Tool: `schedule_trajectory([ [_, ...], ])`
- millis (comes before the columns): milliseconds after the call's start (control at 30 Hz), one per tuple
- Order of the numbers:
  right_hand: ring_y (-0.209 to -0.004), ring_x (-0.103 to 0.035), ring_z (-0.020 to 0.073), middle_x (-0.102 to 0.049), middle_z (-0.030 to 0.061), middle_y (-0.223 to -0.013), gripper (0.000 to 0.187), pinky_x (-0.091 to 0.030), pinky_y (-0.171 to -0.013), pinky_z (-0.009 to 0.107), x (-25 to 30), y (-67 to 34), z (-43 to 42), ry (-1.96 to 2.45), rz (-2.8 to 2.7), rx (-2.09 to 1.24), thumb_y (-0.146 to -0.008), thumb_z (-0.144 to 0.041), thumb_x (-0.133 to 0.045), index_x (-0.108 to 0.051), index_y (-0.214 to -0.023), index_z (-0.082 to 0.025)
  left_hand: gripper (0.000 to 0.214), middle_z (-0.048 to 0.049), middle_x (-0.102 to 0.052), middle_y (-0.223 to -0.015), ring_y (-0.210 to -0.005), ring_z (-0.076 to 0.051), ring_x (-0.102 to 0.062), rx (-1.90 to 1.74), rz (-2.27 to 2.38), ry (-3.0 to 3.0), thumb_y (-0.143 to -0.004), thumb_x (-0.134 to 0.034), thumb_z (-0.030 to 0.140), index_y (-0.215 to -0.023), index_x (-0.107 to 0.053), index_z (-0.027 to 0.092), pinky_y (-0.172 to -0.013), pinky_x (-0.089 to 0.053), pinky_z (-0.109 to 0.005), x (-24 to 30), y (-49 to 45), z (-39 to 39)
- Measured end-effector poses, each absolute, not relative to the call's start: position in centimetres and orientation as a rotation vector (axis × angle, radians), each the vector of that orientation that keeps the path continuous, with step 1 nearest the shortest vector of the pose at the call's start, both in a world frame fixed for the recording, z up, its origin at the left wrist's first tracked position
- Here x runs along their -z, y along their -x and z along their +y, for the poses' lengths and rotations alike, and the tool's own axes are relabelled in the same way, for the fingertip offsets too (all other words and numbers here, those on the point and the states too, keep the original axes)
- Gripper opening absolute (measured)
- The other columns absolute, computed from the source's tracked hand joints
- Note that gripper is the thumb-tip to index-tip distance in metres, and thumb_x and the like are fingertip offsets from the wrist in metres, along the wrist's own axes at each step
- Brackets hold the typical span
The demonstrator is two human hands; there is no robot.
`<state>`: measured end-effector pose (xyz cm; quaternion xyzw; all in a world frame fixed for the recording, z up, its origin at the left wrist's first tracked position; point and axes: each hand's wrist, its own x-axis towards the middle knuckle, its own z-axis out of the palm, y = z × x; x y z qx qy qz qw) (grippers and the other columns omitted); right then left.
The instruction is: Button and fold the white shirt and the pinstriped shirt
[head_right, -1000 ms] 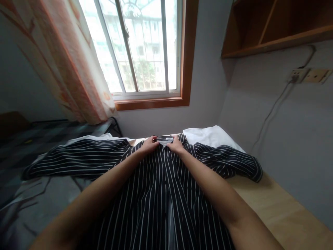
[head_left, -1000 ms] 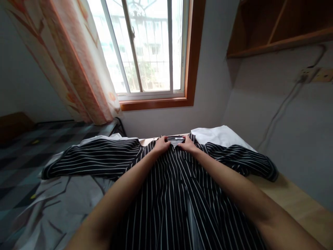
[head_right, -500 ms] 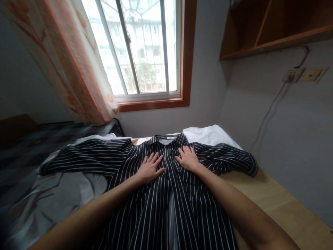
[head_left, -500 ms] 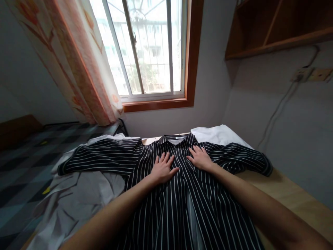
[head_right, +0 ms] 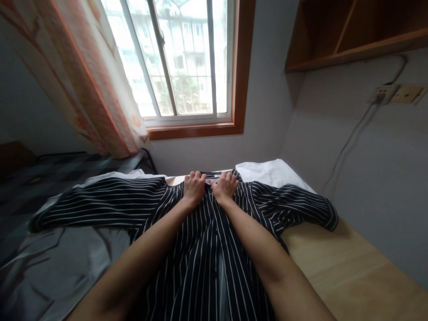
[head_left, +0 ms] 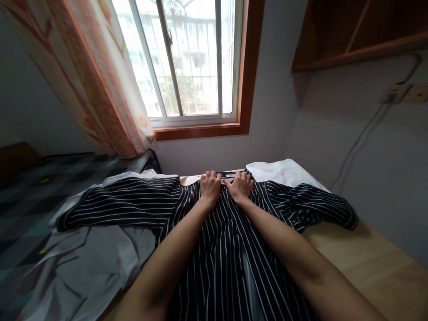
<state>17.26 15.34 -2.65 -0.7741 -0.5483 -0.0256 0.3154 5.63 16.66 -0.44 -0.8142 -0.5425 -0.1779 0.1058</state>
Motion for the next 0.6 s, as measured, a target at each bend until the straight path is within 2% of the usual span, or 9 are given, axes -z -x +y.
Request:
schedule_trajectory([
  [100, -0.111, -0.052, 0.0384, -0.061, 0.0241, -0.116, 0.045, -0.034, -0.091, 0.050, 3.3, -16.9, 16.7, 2.087, -1.387, 0.059, -0.084, -0.049, -0.058, -0.059, -0.108, -0.011, 0.030, -0.0123, -0.057, -0.128, -0.127, -0.031, -0.040, 0.543, -1.515, 2.398, -0.092, -0.042, 0.017, -0.099, -0.071, 0.021, -0.103, -0.029, -0.048, 2.1, -5.6, 17.9],
  [167, -0.110, -0.053, 0.0376, -0.064, 0.0223, -0.113, 0.039, -0.034, -0.092, 0.050, 3.8, -17.0, 17.3, 2.118, -1.395, 0.011, -0.083, -0.042, -0.059, -0.058, -0.108, -0.012, 0.030, -0.0122, -0.056, -0.130, -0.129, -0.032, -0.037, 0.574, -1.533, 2.397, -0.092, -0.043, 0.018, -0.093, -0.073, 0.021, -0.105, -0.025, -0.051, 3.1, -5.3, 18.4],
  [267, -0.105, -0.057, 0.0349, -0.069, 0.0188, -0.104, 0.034, -0.033, -0.091, 0.047, 4.3, -17.2, 17.7, 2.134, -1.427, -0.035, -0.082, -0.033, -0.058, -0.055, -0.110, -0.014, 0.032, -0.0127, -0.062, -0.121, -0.121, -0.032, -0.044, 0.680, -1.568, 2.420, -0.093, -0.043, 0.020, -0.091, -0.075, 0.021, -0.101, -0.027, -0.050, 3.8, -5.0, 18.8],
  [433, -0.099, -0.060, 0.0294, -0.070, 0.0117, -0.096, 0.021, -0.033, -0.090, 0.042, 3.9, -17.6, 17.7, 2.046, -1.482, 0.001, -0.084, -0.020, -0.051, -0.055, -0.104, -0.017, 0.027, -0.0088, -0.072, -0.093, -0.103, -0.027, -0.055, 0.708, -1.518, 2.520, -0.093, -0.048, 0.027, -0.090, -0.075, 0.024, -0.103, -0.025, -0.047, 3.1, -5.3, 18.8],
  [600, -0.095, -0.060, 0.0240, -0.069, 0.0070, -0.094, 0.016, -0.037, -0.090, 0.036, 3.2, -18.1, 17.2, 1.730, -1.699, 0.070, -0.084, -0.018, -0.053, -0.059, -0.099, -0.020, 0.020, -0.0101, -0.070, -0.086, -0.094, -0.025, -0.060, 0.757, -1.549, 2.450, -0.088, -0.054, 0.025, -0.096, -0.071, 0.019, -0.106, -0.024, -0.044, 2.8, -5.4, 18.9],
])
